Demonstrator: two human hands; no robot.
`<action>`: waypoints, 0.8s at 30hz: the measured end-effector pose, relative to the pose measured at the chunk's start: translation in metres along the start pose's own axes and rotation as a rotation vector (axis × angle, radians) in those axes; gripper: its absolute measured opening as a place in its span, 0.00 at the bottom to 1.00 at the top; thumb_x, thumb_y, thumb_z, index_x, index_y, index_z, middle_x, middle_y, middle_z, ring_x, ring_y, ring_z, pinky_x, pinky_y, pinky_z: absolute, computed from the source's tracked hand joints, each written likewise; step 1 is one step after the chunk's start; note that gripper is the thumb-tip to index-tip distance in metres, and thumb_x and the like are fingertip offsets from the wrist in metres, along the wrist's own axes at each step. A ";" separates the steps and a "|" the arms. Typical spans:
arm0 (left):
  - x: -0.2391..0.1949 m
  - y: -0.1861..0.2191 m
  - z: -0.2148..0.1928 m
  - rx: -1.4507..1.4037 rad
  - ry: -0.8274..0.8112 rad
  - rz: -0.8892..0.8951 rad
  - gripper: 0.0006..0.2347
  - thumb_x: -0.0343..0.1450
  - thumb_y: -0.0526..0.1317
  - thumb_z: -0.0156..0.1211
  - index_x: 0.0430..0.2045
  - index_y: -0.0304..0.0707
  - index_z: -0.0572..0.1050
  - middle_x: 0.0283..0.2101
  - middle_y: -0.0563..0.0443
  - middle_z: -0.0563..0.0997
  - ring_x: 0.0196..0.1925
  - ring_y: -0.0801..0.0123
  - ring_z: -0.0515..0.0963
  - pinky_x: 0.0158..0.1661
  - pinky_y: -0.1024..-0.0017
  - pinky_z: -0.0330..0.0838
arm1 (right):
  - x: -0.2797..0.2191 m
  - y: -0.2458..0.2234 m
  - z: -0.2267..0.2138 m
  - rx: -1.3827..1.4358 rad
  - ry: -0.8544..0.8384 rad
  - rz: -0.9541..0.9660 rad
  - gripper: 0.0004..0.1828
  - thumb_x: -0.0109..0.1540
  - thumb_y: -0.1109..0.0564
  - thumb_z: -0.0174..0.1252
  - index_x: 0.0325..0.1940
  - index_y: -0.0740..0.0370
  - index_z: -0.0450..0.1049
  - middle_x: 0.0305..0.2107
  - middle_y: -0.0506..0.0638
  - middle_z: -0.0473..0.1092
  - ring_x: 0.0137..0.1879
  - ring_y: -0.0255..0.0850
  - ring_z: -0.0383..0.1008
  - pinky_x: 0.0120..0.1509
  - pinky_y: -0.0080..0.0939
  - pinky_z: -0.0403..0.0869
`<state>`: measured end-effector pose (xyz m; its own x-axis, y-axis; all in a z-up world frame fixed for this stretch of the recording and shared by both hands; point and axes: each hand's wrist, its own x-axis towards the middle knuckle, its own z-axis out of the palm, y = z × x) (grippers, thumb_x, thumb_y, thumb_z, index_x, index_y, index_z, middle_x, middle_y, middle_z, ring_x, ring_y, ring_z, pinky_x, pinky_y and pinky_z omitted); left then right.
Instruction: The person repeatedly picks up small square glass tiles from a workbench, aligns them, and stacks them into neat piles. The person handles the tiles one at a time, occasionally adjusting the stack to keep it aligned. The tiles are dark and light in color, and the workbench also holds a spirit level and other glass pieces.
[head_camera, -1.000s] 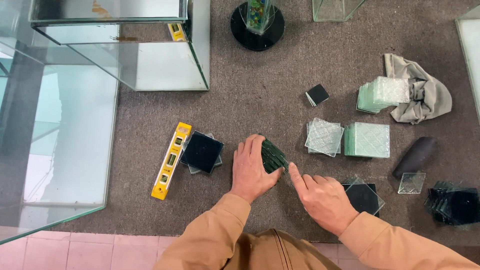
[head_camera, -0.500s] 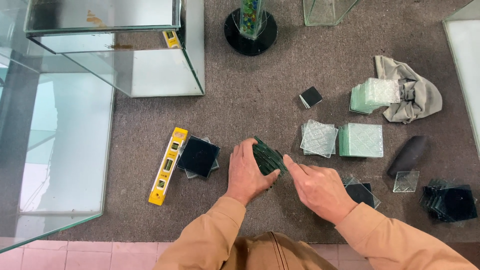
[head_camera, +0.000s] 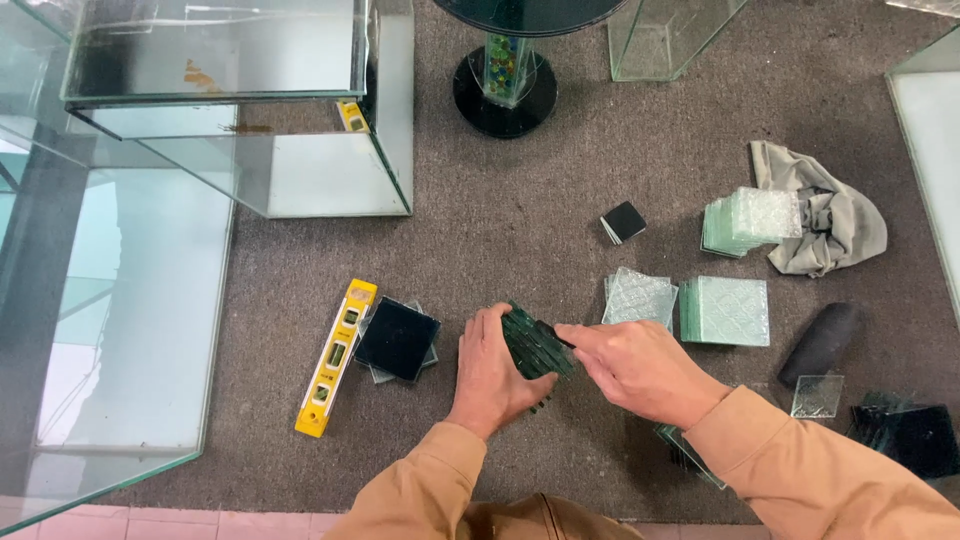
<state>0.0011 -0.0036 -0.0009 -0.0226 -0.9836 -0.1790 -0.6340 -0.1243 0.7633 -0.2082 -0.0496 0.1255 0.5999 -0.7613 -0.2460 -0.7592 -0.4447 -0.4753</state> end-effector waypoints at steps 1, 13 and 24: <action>0.002 -0.001 0.001 0.019 -0.016 -0.011 0.48 0.49 0.51 0.84 0.66 0.41 0.65 0.58 0.41 0.77 0.63 0.44 0.77 0.60 0.54 0.71 | 0.006 -0.002 -0.007 -0.014 -0.059 0.003 0.20 0.73 0.58 0.50 0.65 0.57 0.82 0.42 0.60 0.87 0.40 0.52 0.92 0.44 0.50 0.90; 0.001 0.006 -0.006 0.064 -0.006 0.046 0.43 0.52 0.53 0.85 0.60 0.42 0.68 0.53 0.46 0.74 0.55 0.48 0.75 0.51 0.49 0.71 | 0.038 0.031 0.016 -0.125 -0.307 -0.072 0.15 0.72 0.57 0.50 0.61 0.49 0.74 0.28 0.55 0.81 0.33 0.60 0.85 0.39 0.62 0.79; 0.008 0.013 -0.015 0.065 -0.042 0.064 0.34 0.55 0.56 0.72 0.52 0.42 0.70 0.46 0.47 0.71 0.45 0.47 0.73 0.44 0.50 0.69 | 0.055 0.031 0.005 -0.074 -0.460 -0.079 0.06 0.71 0.57 0.50 0.45 0.51 0.73 0.28 0.54 0.79 0.35 0.64 0.81 0.42 0.62 0.77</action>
<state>0.0045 -0.0149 0.0173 -0.0957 -0.9828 -0.1581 -0.6789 -0.0517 0.7324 -0.1975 -0.1031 0.0932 0.6931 -0.4435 -0.5683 -0.7130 -0.5377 -0.4500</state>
